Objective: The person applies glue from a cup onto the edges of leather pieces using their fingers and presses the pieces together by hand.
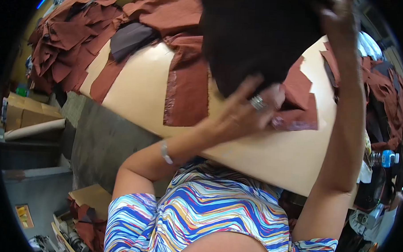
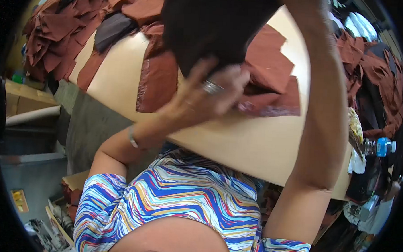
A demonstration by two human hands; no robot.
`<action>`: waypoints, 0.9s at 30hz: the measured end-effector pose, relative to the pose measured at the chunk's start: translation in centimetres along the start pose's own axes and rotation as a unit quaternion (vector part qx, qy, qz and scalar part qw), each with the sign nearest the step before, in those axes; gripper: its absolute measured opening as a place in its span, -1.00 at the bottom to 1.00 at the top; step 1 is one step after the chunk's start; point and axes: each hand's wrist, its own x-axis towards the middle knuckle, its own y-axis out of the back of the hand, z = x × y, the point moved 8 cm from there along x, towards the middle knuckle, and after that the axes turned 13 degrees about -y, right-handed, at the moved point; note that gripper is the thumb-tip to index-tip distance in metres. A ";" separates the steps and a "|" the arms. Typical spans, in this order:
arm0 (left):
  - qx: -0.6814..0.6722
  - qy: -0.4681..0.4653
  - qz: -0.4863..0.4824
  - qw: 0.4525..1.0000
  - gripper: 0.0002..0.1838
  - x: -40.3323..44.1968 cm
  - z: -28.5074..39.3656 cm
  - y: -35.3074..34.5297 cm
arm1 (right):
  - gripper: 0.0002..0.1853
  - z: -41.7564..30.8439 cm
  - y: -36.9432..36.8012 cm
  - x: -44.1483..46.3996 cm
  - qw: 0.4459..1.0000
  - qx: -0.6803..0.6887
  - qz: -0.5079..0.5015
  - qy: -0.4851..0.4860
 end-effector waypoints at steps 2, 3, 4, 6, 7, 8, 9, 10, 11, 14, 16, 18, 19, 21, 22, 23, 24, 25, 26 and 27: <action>0.054 -0.001 -0.063 0.997 -0.75 0.0 -4.5 1.1 | -0.19 -1.2 5.0 -0.2 0.995 0.076 0.048 0.037; 0.039 0.010 -0.049 0.998 -0.72 0.0 -7.3 2.0 | -0.09 -2.1 6.2 -1.2 0.993 0.080 0.073 0.054; 0.023 0.019 -0.034 0.999 -0.68 -0.1 -10.1 3.0 | -0.12 -3.0 6.5 -3.0 0.989 0.043 0.124 0.072; -0.051 0.195 -0.081 0.976 -0.70 1.1 -14.7 6.2 | -0.22 -4.1 6.6 -7.1 0.982 -0.030 0.172 0.068; 0.048 0.078 -0.106 0.990 -0.70 0.2 -16.1 6.5 | -0.29 -4.3 6.5 -9.3 0.983 -0.066 0.166 0.051; 0.159 -0.037 -0.107 0.981 -0.71 -1.2 -17.3 6.9 | -0.29 -2.5 5.9 -11.0 0.994 -0.033 0.096 0.028; 0.114 -0.001 -0.104 0.988 -0.72 -0.7 -18.1 7.9 | -0.28 -0.6 5.4 -12.9 1.000 -0.001 0.028 -0.001; 0.174 -0.114 -0.167 0.964 -0.74 -1.3 -18.3 7.9 | -0.25 -0.7 4.3 -15.2 1.000 0.007 -0.027 -0.008; 0.173 -0.140 -0.189 0.956 -0.74 -2.6 -19.5 7.9 | -0.22 -0.7 3.2 -17.6 0.996 0.015 -0.083 -0.017; 0.109 -0.076 -0.229 0.964 -0.75 -4.8 -20.3 7.6 | -0.25 -0.5 2.6 -20.3 0.995 0.029 -0.094 0.023; 0.045 -0.023 -0.236 0.970 -0.74 -5.3 -19.3 7.8 | -0.20 0.3 3.5 -19.6 0.997 0.028 -0.066 0.002; 0.013 0.013 -0.208 0.978 -0.71 -5.4 -17.2 7.9 | -0.12 1.0 3.5 -18.3 0.995 0.083 -0.058 -0.020; 0.004 0.017 -0.211 0.977 -0.70 -5.0 -16.1 8.1 | -0.09 1.5 3.1 -17.9 0.997 0.043 -0.067 -0.025; -0.042 0.075 -0.230 0.969 -0.72 -4.5 -14.3 8.8 | -0.02 2.5 2.3 -17.2 0.995 -0.033 -0.086 -0.034; -0.060 0.094 -0.231 0.967 -0.73 -4.6 -13.7 9.4 | 0.00 3.4 1.8 -17.1 0.992 -0.012 -0.102 -0.071; -0.093 0.083 -0.231 0.965 -0.74 -4.1 -12.5 10.1 | 0.01 4.3 1.1 -17.0 0.987 0.012 -0.118 -0.108; -0.124 0.074 -0.231 0.962 -0.74 -3.5 -11.3 10.5 | 0.02 4.8 0.2 -16.8 0.980 0.035 -0.137 -0.142; -0.203 0.095 -0.232 0.946 -0.72 -3.6 -10.4 10.1 | 0.06 4.5 -0.8 -17.0 0.975 0.064 -0.164 -0.138; -0.281 0.116 -0.231 0.924 -0.69 -3.7 -9.6 9.7 | 0.10 4.1 -1.8 -17.1 0.968 0.092 -0.192 -0.136; -0.331 0.117 -0.255 0.901 -0.66 -3.5 -8.8 9.1 | 0.11 4.1 -3.1 -17.6 0.971 0.076 -0.202 -0.105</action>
